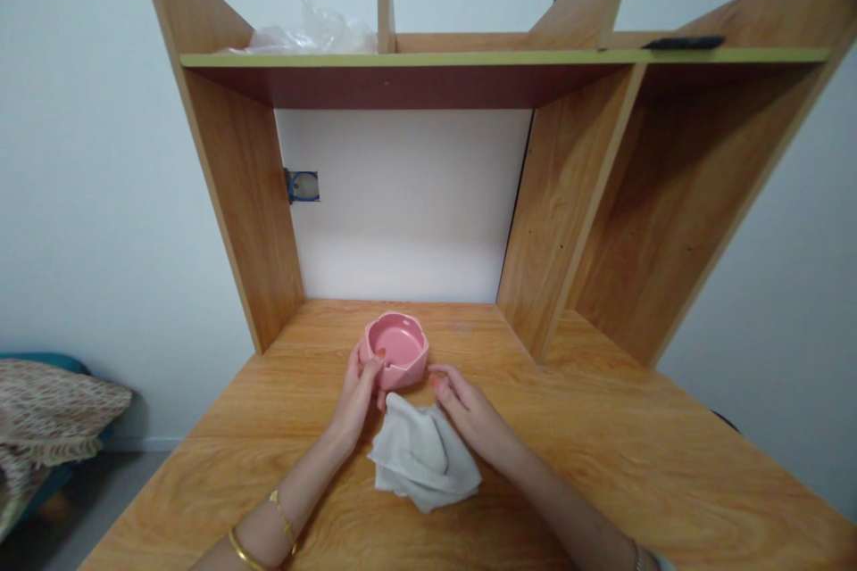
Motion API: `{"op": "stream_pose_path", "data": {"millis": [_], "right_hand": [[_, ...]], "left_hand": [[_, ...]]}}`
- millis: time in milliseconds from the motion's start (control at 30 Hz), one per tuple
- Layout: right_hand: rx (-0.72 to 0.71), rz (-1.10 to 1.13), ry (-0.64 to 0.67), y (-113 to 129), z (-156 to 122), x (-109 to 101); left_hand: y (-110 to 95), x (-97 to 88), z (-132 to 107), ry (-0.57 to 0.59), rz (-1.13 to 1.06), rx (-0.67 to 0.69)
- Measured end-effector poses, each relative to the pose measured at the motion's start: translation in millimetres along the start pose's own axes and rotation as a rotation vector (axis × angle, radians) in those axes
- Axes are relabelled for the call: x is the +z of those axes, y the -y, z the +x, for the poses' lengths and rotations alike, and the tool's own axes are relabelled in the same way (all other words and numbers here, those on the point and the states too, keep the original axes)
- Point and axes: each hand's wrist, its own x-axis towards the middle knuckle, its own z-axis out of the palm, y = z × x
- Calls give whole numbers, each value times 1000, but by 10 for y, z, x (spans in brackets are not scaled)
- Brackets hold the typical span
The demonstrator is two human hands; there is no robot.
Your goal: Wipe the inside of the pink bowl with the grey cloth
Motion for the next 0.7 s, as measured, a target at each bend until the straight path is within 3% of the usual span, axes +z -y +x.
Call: {"op": "stream_pose_path", "data": {"millis": [133,367,533,700], "right_hand": [[63,101,-170,-60,56,-66],[125,113,-128,-39,75,-112],[144,103,-160,-79,90,-146],[154,13,-254,-159,143,-339]], "left_hand": [[-43,68,-102,35,120,11],[-89,150,-238,187,302,193],[-42,141,-266,283,347,163],[-20,72,-233,411,435,130]]}}
